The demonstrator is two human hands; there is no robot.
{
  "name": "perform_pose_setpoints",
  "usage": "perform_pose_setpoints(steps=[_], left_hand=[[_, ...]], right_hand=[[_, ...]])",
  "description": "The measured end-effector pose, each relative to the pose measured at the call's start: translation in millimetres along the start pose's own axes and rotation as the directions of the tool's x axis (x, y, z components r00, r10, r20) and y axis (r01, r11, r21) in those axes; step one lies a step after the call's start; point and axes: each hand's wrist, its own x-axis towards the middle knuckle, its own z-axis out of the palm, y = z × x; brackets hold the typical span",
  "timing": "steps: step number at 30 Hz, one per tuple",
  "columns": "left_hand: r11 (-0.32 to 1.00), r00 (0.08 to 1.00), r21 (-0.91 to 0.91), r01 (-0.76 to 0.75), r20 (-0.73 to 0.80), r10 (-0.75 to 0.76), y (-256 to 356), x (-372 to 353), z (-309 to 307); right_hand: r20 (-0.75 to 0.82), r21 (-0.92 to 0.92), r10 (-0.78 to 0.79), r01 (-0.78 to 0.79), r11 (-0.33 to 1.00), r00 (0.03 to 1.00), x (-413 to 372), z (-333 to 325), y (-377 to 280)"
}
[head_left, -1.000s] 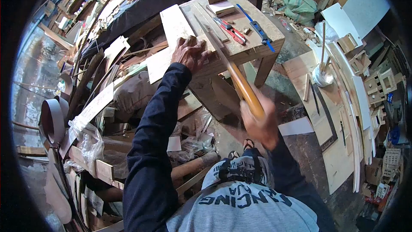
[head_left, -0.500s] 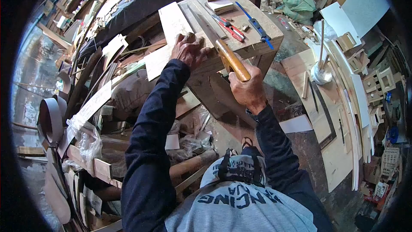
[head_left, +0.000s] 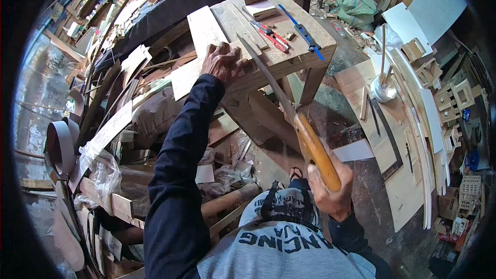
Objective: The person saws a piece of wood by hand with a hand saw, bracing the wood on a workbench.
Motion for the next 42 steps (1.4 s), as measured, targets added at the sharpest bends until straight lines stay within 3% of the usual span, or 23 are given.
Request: perform_pose_setpoints(steps=[2,8,14,17,20,23,24,26,27,30,32,33,36,37,39,42], left_hand=[[0.998,0.997,-0.016,-0.06,-0.058,0.059,-6,-3,4],[0.998,0.995,0.001,-0.066,-0.081,0.066,-6,0,3],[0.999,0.997,-0.039,-0.013,-0.077,0.01,-5,-4,5],[0.999,0.999,-0.051,0.005,-0.042,-0.007,-2,-3,-5],[0.997,0.996,-0.059,-0.046,-0.072,0.042,-6,-4,7],[0.996,0.985,-0.036,-0.081,-0.155,0.074,-5,-4,4],[0.997,0.992,-0.037,-0.071,-0.105,0.067,-7,-2,0],[0.997,0.999,-0.054,-0.053,0.011,0.054,-8,-2,1],[0.998,0.996,-0.063,-0.022,-0.087,0.017,-9,-4,9],[0.999,0.998,-0.04,0.005,-0.066,-0.008,-9,-3,9],[0.999,0.994,-0.044,-0.025,-0.112,0.02,-6,-4,9],[0.999,0.991,-0.04,-0.033,-0.133,0.028,-8,-5,9],[0.995,0.99,-0.033,-0.092,-0.111,0.088,-15,-4,12],[0.986,0.976,0.014,-0.166,-0.14,0.166,-24,0,23],[0.992,0.969,-0.022,-0.123,-0.217,0.116,-21,-2,25],[0.993,0.982,-0.048,-0.104,-0.16,0.095,-10,-3,9]], right_hand=[[-0.012,-0.007,-0.095,0.095,0.995,0.995,39,16,3],[0.03,-0.078,-0.068,0.07,0.995,0.997,133,76,21],[0.053,-0.021,-0.083,0.085,0.996,0.995,42,16,5],[0.131,-0.054,0.046,-0.039,0.998,0.99,6,-11,-13],[0.017,-0.016,-0.183,0.184,0.983,0.983,50,24,11],[0.039,-0.072,-0.11,0.113,0.991,0.993,129,73,20],[0.043,-0.095,-0.107,0.111,0.989,0.993,144,84,19],[0.041,-0.036,-0.077,0.078,0.996,0.996,136,82,30],[0.032,-0.008,-0.06,0.061,0.998,0.998,131,75,34],[0.038,-0.016,-0.113,0.114,0.993,0.993,67,36,24],[0.066,-0.001,-0.009,0.009,1.0,0.998,23,8,6],[0.11,0.022,0.131,-0.134,0.991,0.985,11,0,-4],[0.104,-0.01,0.085,-0.084,0.996,0.991,15,7,-11],[0.053,-0.053,-0.055,0.058,0.997,0.997,32,19,3],[0.01,-0.015,-0.152,0.152,0.988,0.988,86,51,26],[0.019,-0.028,-0.106,0.107,0.994,0.994,153,92,31]])
